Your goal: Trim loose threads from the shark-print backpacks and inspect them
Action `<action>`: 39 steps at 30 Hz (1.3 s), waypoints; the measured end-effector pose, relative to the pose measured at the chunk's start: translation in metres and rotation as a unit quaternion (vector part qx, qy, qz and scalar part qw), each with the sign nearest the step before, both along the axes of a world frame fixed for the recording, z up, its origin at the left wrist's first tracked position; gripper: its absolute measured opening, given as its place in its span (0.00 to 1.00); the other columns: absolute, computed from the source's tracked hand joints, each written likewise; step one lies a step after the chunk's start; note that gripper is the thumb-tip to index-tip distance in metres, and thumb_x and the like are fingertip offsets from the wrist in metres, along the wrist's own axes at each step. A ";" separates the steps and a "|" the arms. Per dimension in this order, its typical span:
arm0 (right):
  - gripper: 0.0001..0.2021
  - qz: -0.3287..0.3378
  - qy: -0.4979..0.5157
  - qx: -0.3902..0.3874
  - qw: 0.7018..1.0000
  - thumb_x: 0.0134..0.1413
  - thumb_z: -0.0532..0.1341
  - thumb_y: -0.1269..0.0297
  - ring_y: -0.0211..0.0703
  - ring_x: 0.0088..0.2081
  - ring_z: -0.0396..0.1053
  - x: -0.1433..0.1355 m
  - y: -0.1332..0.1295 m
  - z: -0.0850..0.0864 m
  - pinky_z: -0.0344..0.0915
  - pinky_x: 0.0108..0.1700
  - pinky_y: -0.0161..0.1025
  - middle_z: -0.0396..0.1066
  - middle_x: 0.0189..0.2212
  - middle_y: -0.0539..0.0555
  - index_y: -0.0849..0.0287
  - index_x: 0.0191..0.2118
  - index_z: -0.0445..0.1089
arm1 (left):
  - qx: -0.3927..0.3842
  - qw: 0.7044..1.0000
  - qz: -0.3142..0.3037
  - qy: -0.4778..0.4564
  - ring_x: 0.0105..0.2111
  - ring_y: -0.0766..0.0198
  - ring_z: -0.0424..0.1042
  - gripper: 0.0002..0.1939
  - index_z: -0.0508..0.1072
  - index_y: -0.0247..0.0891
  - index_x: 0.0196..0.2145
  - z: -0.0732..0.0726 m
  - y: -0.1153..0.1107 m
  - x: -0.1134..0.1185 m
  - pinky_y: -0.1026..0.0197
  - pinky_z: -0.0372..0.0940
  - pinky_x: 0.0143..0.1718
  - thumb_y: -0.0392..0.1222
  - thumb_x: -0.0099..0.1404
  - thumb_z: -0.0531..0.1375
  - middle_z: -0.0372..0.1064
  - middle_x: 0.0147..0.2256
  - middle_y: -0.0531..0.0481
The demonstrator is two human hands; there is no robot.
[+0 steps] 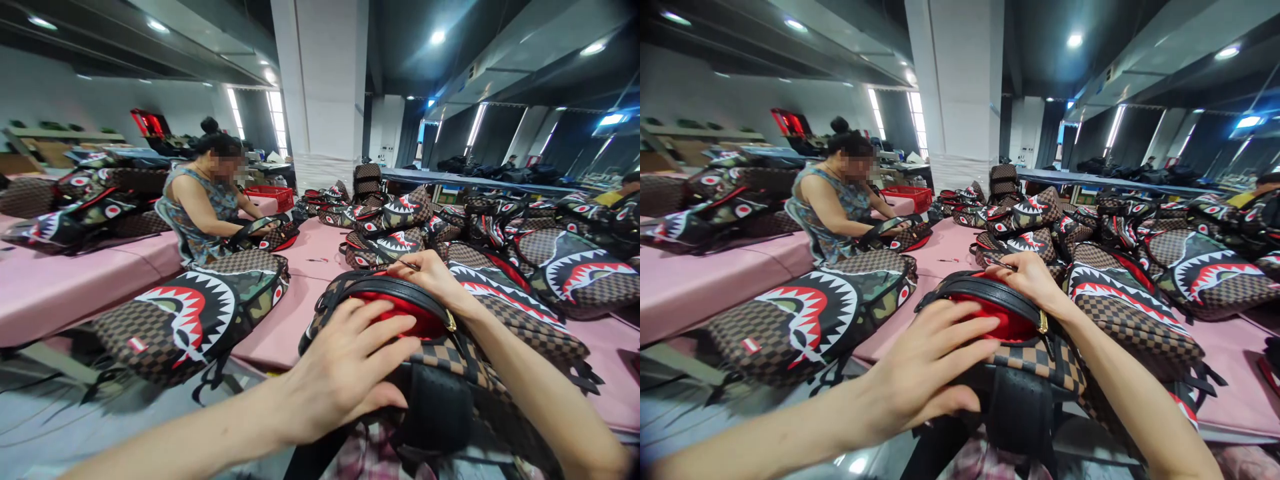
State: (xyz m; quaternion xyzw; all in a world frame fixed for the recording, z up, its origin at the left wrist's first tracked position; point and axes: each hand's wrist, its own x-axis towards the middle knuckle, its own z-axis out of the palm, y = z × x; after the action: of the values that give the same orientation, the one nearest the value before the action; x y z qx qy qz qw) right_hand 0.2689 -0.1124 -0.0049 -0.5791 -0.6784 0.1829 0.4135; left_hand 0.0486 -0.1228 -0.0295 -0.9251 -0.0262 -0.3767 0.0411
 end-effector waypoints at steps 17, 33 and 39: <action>0.09 -0.026 -0.139 0.066 0.988 0.56 0.58 0.58 0.42 0.37 0.68 0.061 -0.079 -0.013 0.64 0.39 0.38 0.72 0.35 0.54 0.58 0.39 0.68 | -0.070 0.990 -0.113 -0.054 0.43 0.60 0.69 0.12 0.71 0.33 0.38 -0.023 0.021 -0.016 0.61 0.67 0.45 0.30 0.62 0.50 0.72 0.36 0.44; 0.06 0.053 -0.372 0.192 0.907 0.59 0.58 0.65 0.39 0.33 0.65 0.032 -0.072 0.004 0.51 0.39 0.41 0.72 0.30 0.51 0.58 0.33 0.70 | -0.096 0.987 -0.105 -0.081 0.39 0.60 0.72 0.09 0.70 0.36 0.36 -0.022 0.012 -0.009 0.59 0.69 0.40 0.33 0.64 0.50 0.73 0.32 0.45; 0.07 0.055 -0.323 0.188 0.926 0.58 0.58 0.63 0.39 0.32 0.65 0.035 -0.072 0.004 0.51 0.38 0.39 0.72 0.28 0.51 0.58 0.32 0.70 | -0.089 0.986 -0.110 -0.089 0.38 0.62 0.72 0.11 0.70 0.35 0.35 -0.020 0.010 -0.009 0.61 0.69 0.40 0.27 0.60 0.51 0.73 0.31 0.45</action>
State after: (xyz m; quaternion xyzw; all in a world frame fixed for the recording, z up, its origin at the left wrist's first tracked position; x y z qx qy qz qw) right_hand 0.3037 -0.1846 -0.0004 -0.4797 -0.8283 -0.1228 0.2622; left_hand 0.0393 -0.1124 -0.0496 -0.8851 0.0392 -0.4558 -0.0853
